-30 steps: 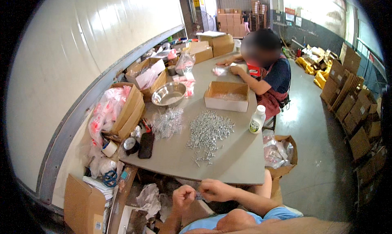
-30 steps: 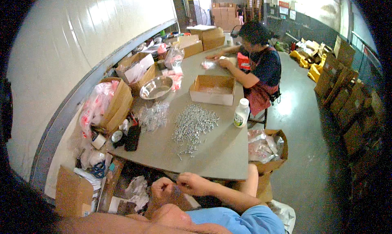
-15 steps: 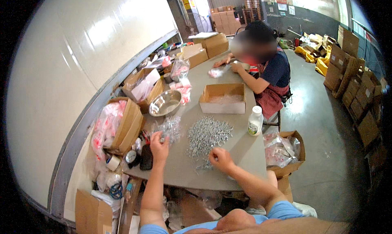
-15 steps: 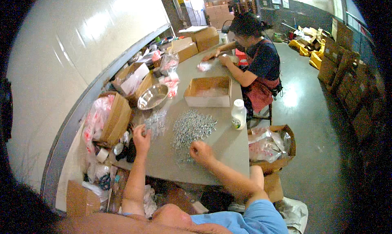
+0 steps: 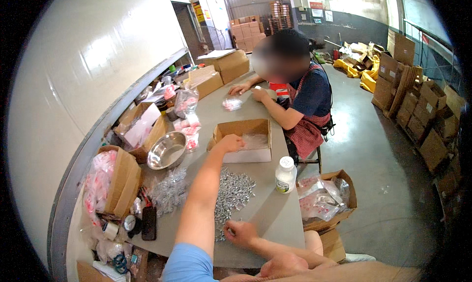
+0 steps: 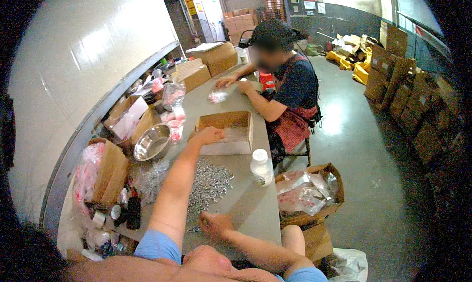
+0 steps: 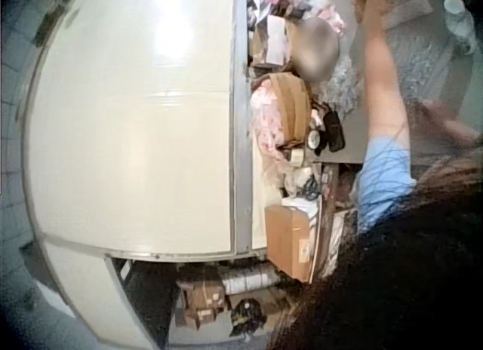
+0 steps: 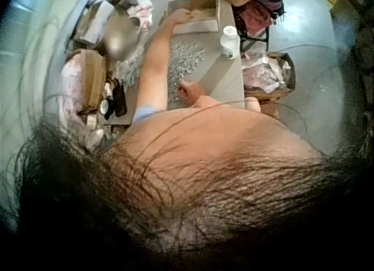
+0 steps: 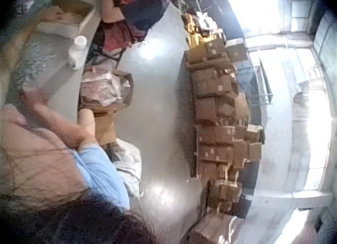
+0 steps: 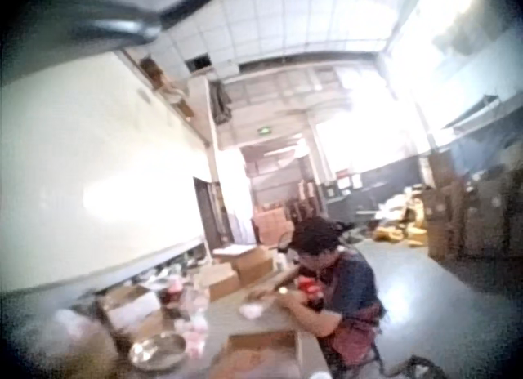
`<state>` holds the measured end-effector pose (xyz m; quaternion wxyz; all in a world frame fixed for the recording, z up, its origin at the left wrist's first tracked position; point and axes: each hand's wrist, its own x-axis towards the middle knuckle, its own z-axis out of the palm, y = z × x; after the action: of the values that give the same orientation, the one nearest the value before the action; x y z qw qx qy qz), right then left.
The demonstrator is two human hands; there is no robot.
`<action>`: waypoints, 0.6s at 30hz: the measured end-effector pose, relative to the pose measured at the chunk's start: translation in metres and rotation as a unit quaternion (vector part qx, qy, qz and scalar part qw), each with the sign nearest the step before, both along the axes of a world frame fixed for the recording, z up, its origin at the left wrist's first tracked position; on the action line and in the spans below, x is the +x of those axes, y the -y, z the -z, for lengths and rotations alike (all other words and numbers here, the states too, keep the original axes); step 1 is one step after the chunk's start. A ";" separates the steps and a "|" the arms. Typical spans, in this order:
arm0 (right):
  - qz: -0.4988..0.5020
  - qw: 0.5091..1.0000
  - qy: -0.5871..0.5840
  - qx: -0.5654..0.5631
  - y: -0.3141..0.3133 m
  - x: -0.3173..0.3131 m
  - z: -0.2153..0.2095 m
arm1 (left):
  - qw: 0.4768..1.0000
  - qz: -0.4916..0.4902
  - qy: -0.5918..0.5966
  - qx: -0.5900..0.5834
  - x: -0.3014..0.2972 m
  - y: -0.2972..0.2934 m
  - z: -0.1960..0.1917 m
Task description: The person sorts small metal parts from a pile on a table into plastic bags by hand and places the bags into a box.
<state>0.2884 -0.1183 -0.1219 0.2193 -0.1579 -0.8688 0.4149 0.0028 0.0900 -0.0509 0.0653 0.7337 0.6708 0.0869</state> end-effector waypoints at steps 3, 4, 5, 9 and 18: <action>-0.063 0.996 0.061 -0.031 0.005 -0.003 -0.003 | 0.984 0.137 -0.111 -0.002 -0.032 -0.029 0.029; -0.081 0.995 0.041 -0.043 0.005 0.002 -0.017 | 0.972 0.185 -0.141 0.005 -0.039 -0.031 0.041; -0.088 0.993 0.048 -0.057 0.008 0.004 -0.023 | 0.986 0.112 -0.118 -0.037 -0.047 -0.027 0.052; -0.058 0.995 0.016 -0.079 -0.004 0.002 -0.012 | 0.990 -0.139 0.009 -0.019 0.005 -0.041 0.018; -0.055 0.996 -0.014 -0.062 -0.002 0.009 -0.023 | 0.899 -0.245 0.237 0.276 0.038 0.036 -0.025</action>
<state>0.2970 -0.1163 -0.0993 0.1984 -0.1172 -0.8457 0.4813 0.0404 0.0536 -0.0256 -0.0065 0.4923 0.7433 0.4528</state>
